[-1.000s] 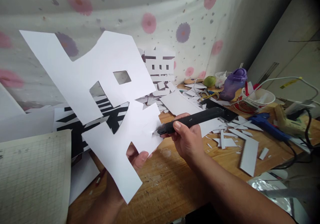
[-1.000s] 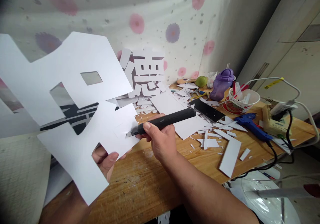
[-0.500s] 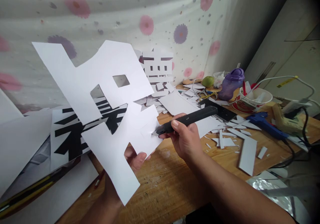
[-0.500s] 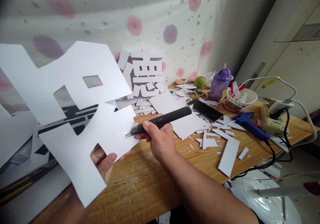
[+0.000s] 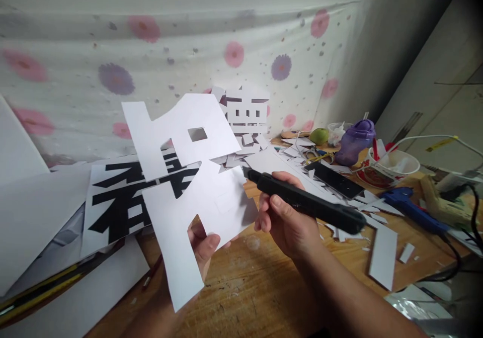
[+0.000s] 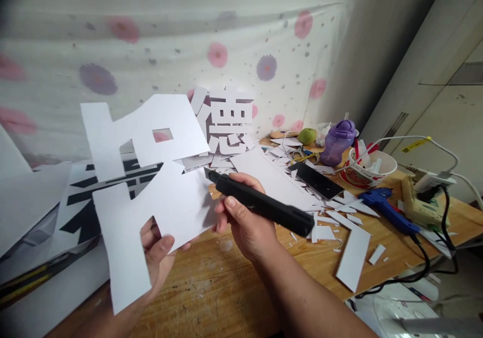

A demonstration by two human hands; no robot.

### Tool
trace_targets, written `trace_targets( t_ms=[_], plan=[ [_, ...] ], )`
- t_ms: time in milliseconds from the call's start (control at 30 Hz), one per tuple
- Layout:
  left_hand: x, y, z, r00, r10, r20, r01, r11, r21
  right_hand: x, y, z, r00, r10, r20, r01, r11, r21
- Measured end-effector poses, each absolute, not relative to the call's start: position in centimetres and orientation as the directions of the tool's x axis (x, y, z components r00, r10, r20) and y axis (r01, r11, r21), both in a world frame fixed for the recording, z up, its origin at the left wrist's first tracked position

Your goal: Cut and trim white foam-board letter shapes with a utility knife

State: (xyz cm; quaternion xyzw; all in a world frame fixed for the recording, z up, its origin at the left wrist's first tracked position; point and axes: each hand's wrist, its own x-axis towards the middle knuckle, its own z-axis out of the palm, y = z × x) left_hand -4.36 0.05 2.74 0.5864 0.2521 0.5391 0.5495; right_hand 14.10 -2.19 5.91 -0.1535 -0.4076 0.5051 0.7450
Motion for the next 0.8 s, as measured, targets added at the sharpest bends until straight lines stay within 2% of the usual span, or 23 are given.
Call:
trace_targets(
  t_ms=[167, 500, 633, 800],
  plan=[
    [-3.6, -0.1, 3.7, 0.300, 0.893, 0.335, -0.429, -0.188, 0.884, 13.7, -2.4, 5.8, 0.127, 0.833, 0.538, -0.585, 0.501, -0.638],
    [-3.9, 0.0, 3.5, 0.335, 0.914, 0.231, -0.382, -0.092, 0.920, 13.9, -2.3, 5.7, 0.074, 0.880, 0.470, -0.582, 0.421, -0.696],
    [-3.7, -0.2, 3.9, 0.299, 0.933, 0.198, -0.373, -0.077, 0.925, 13.9, -2.1, 5.6, 0.213, 0.856, 0.472, -0.496, 0.511, -0.702],
    [-3.7, -0.6, 3.8, 0.354, 0.911, 0.210, -0.359, -0.075, 0.930, 14.2, -2.1, 5.0, 0.357, 0.720, 0.596, -0.286, 0.691, -0.664]
  ],
)
